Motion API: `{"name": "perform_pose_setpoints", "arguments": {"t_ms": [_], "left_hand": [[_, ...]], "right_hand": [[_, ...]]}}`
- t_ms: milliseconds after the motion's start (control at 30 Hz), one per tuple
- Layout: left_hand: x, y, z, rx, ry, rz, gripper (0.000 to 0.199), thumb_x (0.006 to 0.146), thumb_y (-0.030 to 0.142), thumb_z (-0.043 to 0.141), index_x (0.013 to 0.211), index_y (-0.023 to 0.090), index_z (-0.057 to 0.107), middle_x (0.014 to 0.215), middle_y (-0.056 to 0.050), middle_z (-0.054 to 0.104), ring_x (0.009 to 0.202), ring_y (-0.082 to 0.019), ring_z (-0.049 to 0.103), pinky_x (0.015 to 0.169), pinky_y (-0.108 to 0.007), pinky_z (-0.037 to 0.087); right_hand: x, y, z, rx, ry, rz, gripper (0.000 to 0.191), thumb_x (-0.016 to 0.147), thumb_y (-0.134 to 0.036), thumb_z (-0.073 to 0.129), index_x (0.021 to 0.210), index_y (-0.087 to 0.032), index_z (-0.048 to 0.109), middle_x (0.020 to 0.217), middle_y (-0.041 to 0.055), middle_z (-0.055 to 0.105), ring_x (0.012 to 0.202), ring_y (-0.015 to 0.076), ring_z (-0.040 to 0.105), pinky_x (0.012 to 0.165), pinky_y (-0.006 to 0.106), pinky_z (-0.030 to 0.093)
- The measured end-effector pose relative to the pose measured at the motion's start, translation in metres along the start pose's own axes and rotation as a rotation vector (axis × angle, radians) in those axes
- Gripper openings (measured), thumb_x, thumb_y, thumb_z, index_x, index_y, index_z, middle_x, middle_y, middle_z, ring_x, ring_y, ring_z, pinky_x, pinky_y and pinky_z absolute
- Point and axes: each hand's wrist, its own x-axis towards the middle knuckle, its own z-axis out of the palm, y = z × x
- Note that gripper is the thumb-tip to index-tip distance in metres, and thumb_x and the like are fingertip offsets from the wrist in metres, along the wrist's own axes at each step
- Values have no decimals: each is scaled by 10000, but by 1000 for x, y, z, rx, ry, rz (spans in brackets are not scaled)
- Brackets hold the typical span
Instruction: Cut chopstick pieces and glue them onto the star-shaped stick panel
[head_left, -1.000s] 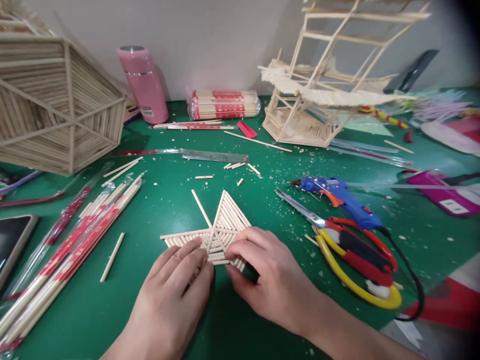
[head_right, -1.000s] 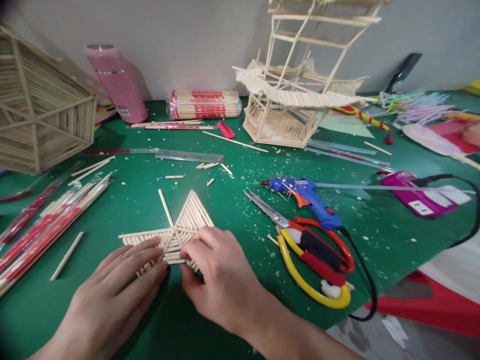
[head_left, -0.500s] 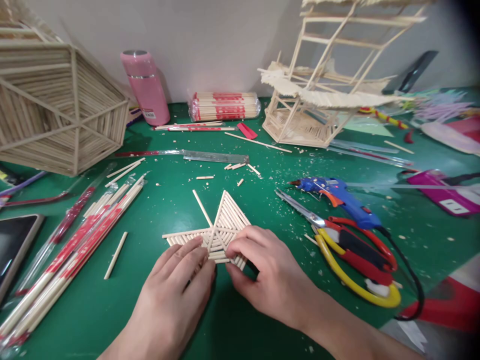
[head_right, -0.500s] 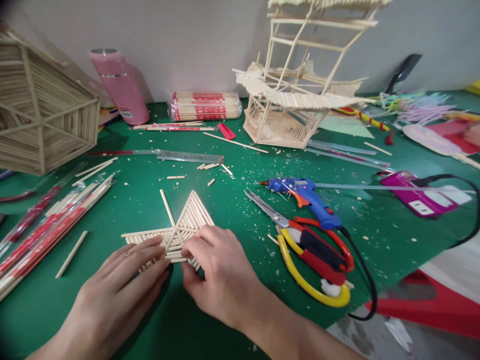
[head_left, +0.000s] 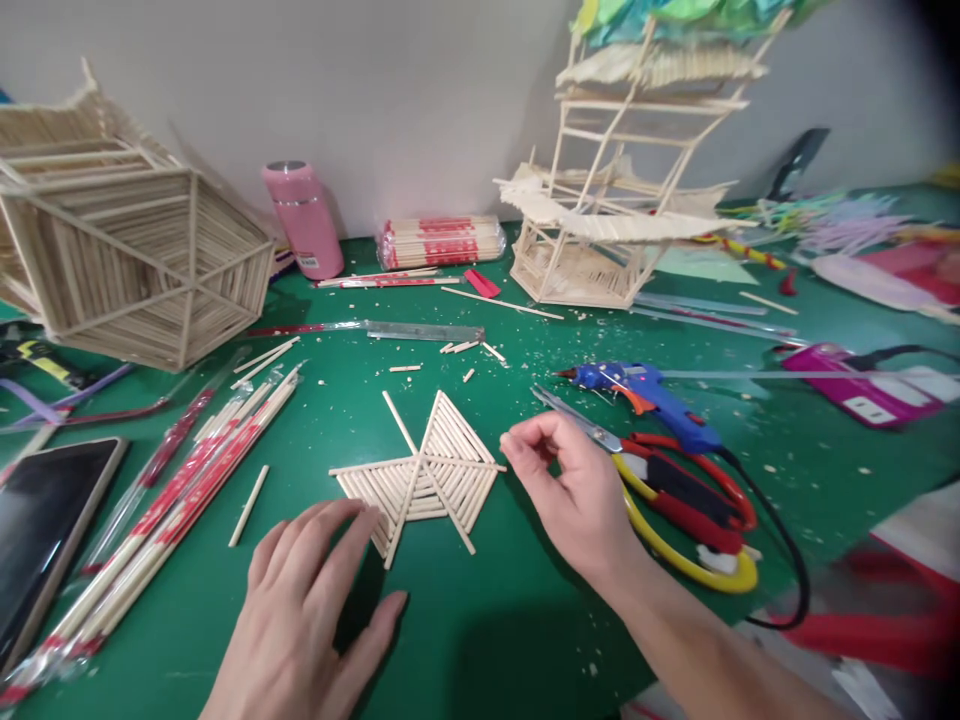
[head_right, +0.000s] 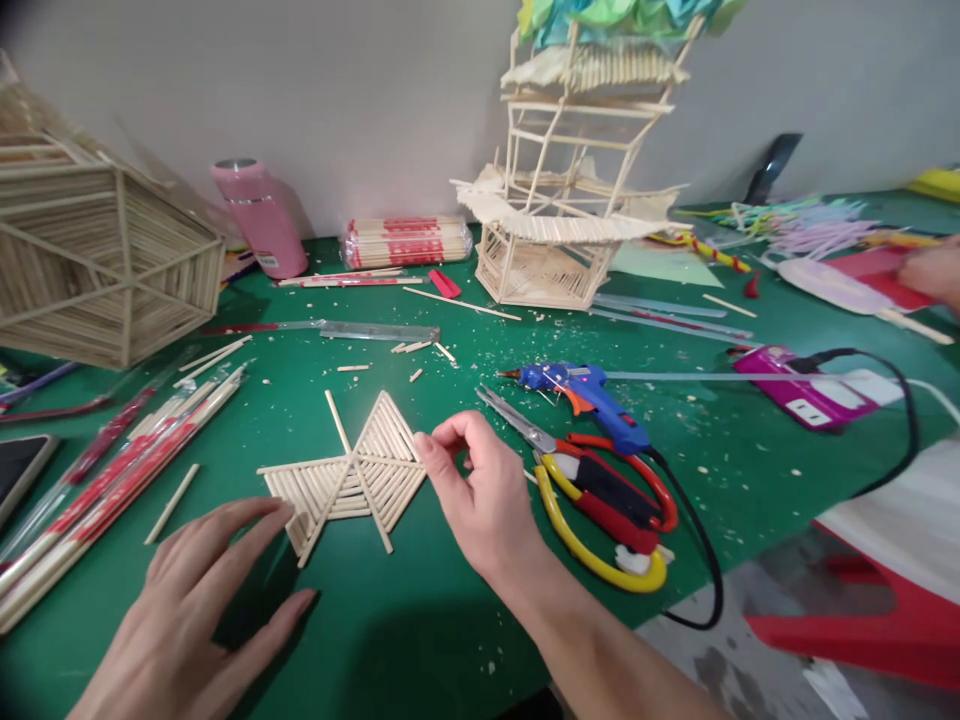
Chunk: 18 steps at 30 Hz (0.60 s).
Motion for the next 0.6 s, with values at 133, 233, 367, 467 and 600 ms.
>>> {"name": "perform_pose_setpoints", "arguments": {"t_ms": [133,233,367,467,600], "left_hand": [[-9,-1,2,20,19,63,358,797,266,562,1121,121,520,1018,-109,620,942,-229,566,799,-360,449],[-11,-1,6,15,28,114,292,820,203,535,1101,121,538,981,-89,654,921,-205,593,838,-342,455],[-7,1,10,-25,109,92,198,844,151,478,1014,133,578,917,-84,668,869,-203,611,830,-369,480],[-2,2,13,-39,146,89,182,836,127,478,982,140,586,916,-87,665,858,-208,615,816,-393,493],[6,1,18,-48,135,94,198,831,117,487,1012,133,567,944,-98,659,880,-213,612,813,-396,492]], "right_hand": [[2,4,0,-89,-88,-35,168,880,-249,425,983,-191,544,941,83,650,867,217,590,743,391,471],[1,4,4,-144,-160,-65,283,860,-197,432,1131,-170,510,1011,101,651,942,256,579,798,472,453],[3,1,2,-186,-221,-89,318,860,-181,421,1170,-164,492,993,88,663,921,242,597,778,460,481],[9,1,-4,-216,-240,-100,318,858,-190,428,1170,-186,492,986,73,669,910,237,608,763,452,496],[13,6,-9,-243,-243,-123,303,861,-188,425,1150,-166,511,965,81,675,892,235,618,756,441,508]]}}
